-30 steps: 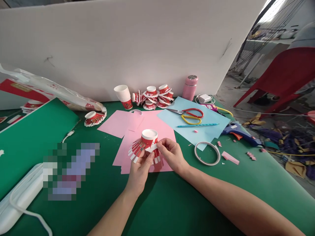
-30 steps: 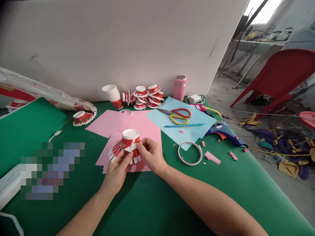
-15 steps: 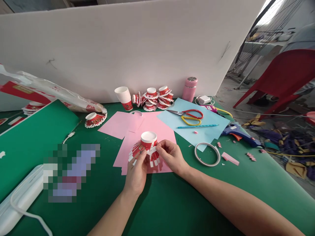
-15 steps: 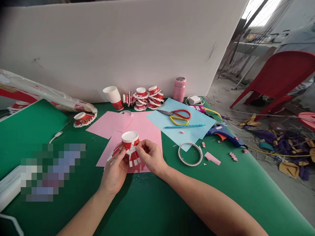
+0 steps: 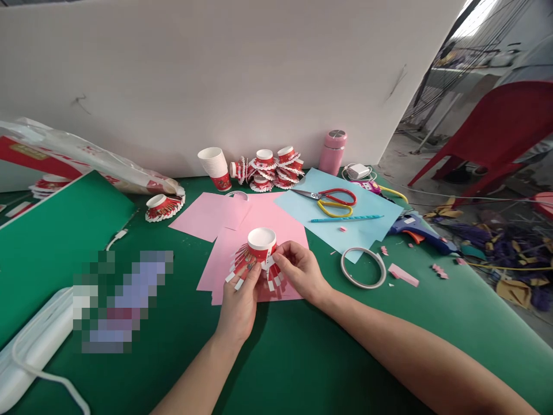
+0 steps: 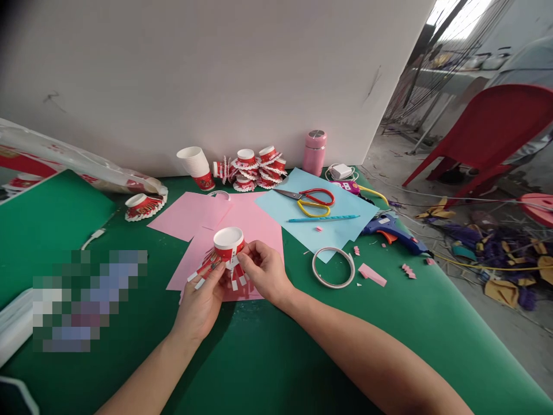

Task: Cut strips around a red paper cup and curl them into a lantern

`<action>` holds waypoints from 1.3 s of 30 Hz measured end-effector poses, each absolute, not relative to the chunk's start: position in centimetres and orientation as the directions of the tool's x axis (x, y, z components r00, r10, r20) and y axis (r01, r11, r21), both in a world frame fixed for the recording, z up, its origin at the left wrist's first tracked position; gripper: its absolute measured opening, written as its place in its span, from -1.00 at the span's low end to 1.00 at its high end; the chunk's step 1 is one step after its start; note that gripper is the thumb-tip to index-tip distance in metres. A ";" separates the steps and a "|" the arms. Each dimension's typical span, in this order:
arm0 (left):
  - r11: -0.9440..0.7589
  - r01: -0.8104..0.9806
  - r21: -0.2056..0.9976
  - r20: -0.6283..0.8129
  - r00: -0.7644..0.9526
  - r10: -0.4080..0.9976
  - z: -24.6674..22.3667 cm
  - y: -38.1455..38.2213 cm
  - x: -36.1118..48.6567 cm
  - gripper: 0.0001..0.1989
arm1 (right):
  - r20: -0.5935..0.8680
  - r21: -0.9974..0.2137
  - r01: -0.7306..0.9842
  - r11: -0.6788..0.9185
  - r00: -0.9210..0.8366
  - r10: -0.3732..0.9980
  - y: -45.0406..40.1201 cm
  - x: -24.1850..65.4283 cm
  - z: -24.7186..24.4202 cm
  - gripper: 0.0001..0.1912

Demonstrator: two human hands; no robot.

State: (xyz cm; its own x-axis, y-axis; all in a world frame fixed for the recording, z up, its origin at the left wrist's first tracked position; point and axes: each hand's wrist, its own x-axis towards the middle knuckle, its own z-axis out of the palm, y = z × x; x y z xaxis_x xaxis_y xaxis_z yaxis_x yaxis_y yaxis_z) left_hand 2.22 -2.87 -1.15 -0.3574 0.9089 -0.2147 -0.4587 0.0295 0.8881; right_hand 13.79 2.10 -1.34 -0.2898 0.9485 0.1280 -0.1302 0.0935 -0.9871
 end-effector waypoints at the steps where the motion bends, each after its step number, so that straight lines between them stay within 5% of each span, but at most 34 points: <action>1: 0.035 -0.452 0.891 -0.216 -0.355 0.910 -1.2 -2.9 2.2 -0.71 | 0.130 -0.987 -0.130 0.096 -0.288 0.949 2.1 13.8 -1.3 -0.77; 16: -0.003 -0.515 0.857 -0.147 -0.250 0.957 -0.4 -2.8 2.3 -0.76 | 0.099 -0.977 -0.211 0.039 -0.282 0.954 2.4 13.6 -1.8 -0.72; 39: 0.077 -0.604 0.793 -0.261 -0.222 0.940 0.0 -2.6 2.2 -0.92 | 0.086 -0.974 -0.225 0.013 -0.317 0.944 2.0 13.7 -1.3 -0.70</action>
State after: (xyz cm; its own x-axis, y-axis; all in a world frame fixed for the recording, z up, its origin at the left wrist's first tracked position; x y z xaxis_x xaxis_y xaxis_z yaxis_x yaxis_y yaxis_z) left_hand 2.21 -2.62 0.03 -0.2219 0.9396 -0.2606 -0.6038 0.0774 0.7933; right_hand 13.70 2.02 -1.27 -0.3173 0.9444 0.0861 -0.2253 0.0132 -0.9742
